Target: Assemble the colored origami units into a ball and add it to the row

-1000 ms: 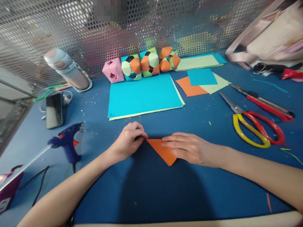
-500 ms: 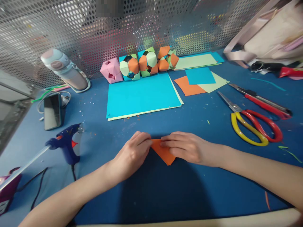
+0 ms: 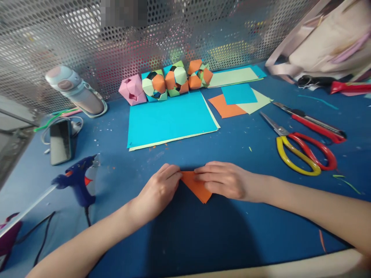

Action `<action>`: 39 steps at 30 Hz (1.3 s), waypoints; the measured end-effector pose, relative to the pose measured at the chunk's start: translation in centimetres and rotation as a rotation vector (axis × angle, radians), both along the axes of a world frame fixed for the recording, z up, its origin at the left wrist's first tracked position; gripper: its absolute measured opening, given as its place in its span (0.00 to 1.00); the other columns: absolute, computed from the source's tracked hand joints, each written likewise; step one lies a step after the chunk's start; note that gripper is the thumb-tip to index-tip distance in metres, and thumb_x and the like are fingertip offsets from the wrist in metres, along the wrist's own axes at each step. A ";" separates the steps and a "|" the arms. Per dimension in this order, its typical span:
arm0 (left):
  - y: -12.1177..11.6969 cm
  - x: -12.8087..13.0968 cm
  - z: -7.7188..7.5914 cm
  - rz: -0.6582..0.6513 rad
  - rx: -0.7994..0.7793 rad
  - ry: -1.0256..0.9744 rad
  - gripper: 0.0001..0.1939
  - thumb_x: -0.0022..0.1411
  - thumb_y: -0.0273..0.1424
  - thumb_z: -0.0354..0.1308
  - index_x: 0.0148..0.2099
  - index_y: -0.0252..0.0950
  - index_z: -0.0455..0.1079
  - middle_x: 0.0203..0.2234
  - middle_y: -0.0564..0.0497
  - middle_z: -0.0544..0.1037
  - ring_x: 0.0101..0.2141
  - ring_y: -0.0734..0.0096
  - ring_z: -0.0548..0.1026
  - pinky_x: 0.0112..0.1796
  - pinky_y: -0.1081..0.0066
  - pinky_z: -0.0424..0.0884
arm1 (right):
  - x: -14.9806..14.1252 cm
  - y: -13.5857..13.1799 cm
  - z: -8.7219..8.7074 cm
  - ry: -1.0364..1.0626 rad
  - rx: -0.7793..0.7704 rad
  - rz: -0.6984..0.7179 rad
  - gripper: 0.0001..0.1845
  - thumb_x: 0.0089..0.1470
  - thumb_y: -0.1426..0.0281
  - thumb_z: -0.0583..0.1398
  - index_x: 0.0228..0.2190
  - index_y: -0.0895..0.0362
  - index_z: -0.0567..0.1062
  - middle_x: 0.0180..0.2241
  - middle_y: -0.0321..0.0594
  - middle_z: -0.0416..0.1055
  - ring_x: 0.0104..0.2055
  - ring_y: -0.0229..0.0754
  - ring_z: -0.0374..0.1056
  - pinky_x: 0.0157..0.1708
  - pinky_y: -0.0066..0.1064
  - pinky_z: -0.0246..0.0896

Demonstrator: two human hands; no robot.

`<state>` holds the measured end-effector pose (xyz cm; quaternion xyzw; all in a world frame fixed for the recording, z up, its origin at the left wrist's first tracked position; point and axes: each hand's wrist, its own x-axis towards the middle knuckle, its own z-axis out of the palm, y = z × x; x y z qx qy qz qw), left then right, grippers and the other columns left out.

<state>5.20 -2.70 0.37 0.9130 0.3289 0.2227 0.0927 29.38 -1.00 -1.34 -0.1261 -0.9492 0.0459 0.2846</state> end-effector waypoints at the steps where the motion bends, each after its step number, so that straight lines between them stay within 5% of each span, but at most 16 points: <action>1: 0.0 0.1 0.1 0.000 0.007 0.011 0.13 0.68 0.22 0.46 0.36 0.35 0.70 0.33 0.46 0.75 0.34 0.69 0.73 0.35 0.68 0.73 | 0.0 0.0 0.0 -0.002 0.007 0.000 0.18 0.65 0.77 0.50 0.30 0.63 0.77 0.40 0.52 0.79 0.48 0.47 0.73 0.44 0.40 0.72; 11: -0.8 1.1 0.6 0.064 0.100 0.172 0.11 0.67 0.32 0.51 0.34 0.32 0.69 0.28 0.46 0.73 0.30 0.64 0.73 0.32 0.65 0.76 | -0.1 -0.5 1.5 -0.064 0.200 -0.043 0.15 0.64 0.79 0.51 0.32 0.64 0.76 0.39 0.51 0.78 0.44 0.45 0.74 0.43 0.39 0.71; 39: -0.4 0.5 0.1 0.054 0.022 0.153 0.07 0.64 0.30 0.56 0.37 0.32 0.70 0.33 0.44 0.75 0.35 0.63 0.75 0.37 0.62 0.76 | 0.7 -1.7 0.9 -0.102 0.211 -0.158 0.13 0.62 0.79 0.53 0.35 0.64 0.78 0.38 0.49 0.79 0.41 0.46 0.72 0.44 0.42 0.68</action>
